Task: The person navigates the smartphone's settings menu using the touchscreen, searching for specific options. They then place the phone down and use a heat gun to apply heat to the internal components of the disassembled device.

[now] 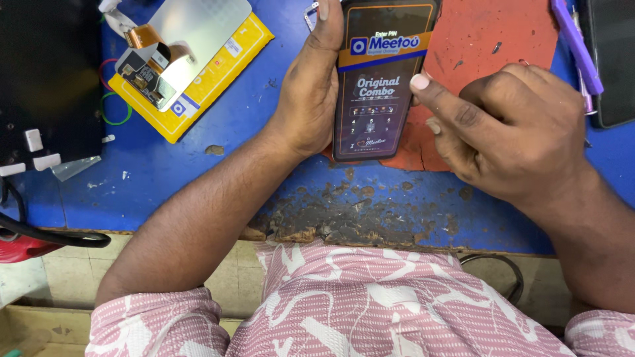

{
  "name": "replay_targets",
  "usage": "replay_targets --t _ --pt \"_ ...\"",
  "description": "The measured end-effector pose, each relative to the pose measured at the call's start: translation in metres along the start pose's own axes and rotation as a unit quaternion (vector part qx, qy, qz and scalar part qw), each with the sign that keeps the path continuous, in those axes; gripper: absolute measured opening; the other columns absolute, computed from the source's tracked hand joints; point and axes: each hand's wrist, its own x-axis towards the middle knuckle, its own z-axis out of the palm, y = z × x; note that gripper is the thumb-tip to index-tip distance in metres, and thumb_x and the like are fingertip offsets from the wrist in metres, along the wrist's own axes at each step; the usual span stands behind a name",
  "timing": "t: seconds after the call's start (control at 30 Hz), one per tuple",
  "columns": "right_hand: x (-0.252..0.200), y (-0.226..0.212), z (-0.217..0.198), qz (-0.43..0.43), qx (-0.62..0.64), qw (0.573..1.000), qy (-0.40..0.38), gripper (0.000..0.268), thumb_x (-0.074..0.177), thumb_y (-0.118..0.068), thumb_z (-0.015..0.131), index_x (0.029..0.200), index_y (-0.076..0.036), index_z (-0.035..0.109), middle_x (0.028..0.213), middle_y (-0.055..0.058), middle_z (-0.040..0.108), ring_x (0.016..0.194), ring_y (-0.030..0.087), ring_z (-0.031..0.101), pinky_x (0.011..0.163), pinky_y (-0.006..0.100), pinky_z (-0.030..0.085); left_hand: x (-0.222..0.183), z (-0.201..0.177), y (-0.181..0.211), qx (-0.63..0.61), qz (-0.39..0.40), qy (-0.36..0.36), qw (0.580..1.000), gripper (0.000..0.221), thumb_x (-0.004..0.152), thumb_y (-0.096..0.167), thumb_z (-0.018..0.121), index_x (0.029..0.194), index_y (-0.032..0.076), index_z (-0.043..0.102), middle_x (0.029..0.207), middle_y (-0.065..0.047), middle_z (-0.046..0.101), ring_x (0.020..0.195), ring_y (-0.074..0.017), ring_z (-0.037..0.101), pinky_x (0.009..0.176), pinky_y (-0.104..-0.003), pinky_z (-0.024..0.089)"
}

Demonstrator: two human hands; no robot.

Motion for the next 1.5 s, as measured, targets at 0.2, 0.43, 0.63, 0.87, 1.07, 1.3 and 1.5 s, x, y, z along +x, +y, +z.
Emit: replay_targets --t 0.2,0.43,0.63,0.87,1.07,1.3,1.5 --pt "0.005 -0.002 -0.002 -0.012 0.001 1.0 0.026 0.045 0.085 0.005 0.086 0.126 -0.01 0.079 0.079 0.004 0.055 0.066 0.02 0.053 0.06 0.035 0.042 0.0 0.002 0.0 -0.016 0.013 0.005 1.0 0.072 0.114 0.059 0.031 0.147 -0.002 0.048 0.123 -0.023 0.069 0.11 -0.0257 0.073 0.1 -0.037 0.064" --pt "0.01 -0.002 -0.01 -0.004 0.007 0.998 0.069 0.039 0.078 0.006 0.082 0.115 -0.005 0.078 0.075 0.006 0.056 0.062 0.021 0.055 0.056 0.035 0.044 0.0 0.004 0.011 -0.053 0.009 0.006 0.999 0.085 0.108 0.073 0.031 0.143 -0.001 0.054 0.109 -0.024 0.072 0.102 -0.0297 0.075 0.093 -0.043 0.065" --pt "0.006 -0.012 -0.01 0.188 0.193 0.962 0.046 0.029 0.097 -0.007 0.081 0.123 -0.002 0.068 0.102 0.01 0.067 0.087 0.017 0.072 0.068 0.028 0.059 0.001 0.017 0.016 -0.054 0.081 0.008 0.995 0.076 0.108 0.064 0.033 0.158 0.007 0.039 0.132 -0.019 0.065 0.114 -0.0262 0.067 0.101 -0.04 0.06" --pt "0.001 -0.019 0.006 0.194 0.428 0.883 0.0 0.062 0.084 -0.014 0.089 0.125 -0.003 0.043 0.152 0.018 0.05 0.137 0.029 0.056 0.089 0.035 0.06 -0.006 0.063 0.016 0.229 0.183 -0.019 0.956 0.084 0.105 0.068 0.045 0.163 0.013 0.019 0.142 -0.017 0.044 0.115 -0.0249 0.057 0.106 -0.037 0.05" --pt "-0.006 -0.012 0.014 0.186 0.385 0.903 0.038 0.09 0.081 -0.007 0.086 0.151 -0.003 0.03 0.148 0.018 0.048 0.142 0.027 0.051 0.114 0.043 0.049 -0.018 0.102 0.015 0.6 0.276 0.001 0.751 0.085 0.108 0.071 0.04 0.168 0.016 0.016 0.151 -0.015 0.041 0.13 -0.0264 0.046 0.12 -0.041 0.036" --pt "-0.027 -0.013 -0.002 0.203 0.501 0.84 0.05 0.097 0.084 -0.009 0.087 0.156 -0.004 0.022 0.153 0.015 0.05 0.142 0.025 0.054 0.118 0.042 0.05 -0.037 0.103 0.024 0.393 0.245 -0.037 0.885 0.098 0.1 0.075 0.057 0.163 0.015 0.011 0.166 -0.01 0.021 0.148 -0.0227 0.04 0.125 -0.04 0.045" --pt "-0.058 -0.001 -0.016 0.192 0.506 0.837 0.082 0.097 0.089 -0.006 0.087 0.159 -0.007 0.02 0.161 0.015 0.049 0.146 0.024 0.057 0.118 0.043 0.051 -0.063 0.068 0.007 0.28 0.222 -0.018 0.934 0.103 0.098 0.046 0.085 0.168 0.015 0.017 0.151 -0.004 0.041 0.144 -0.0178 0.044 0.126 -0.033 0.04"
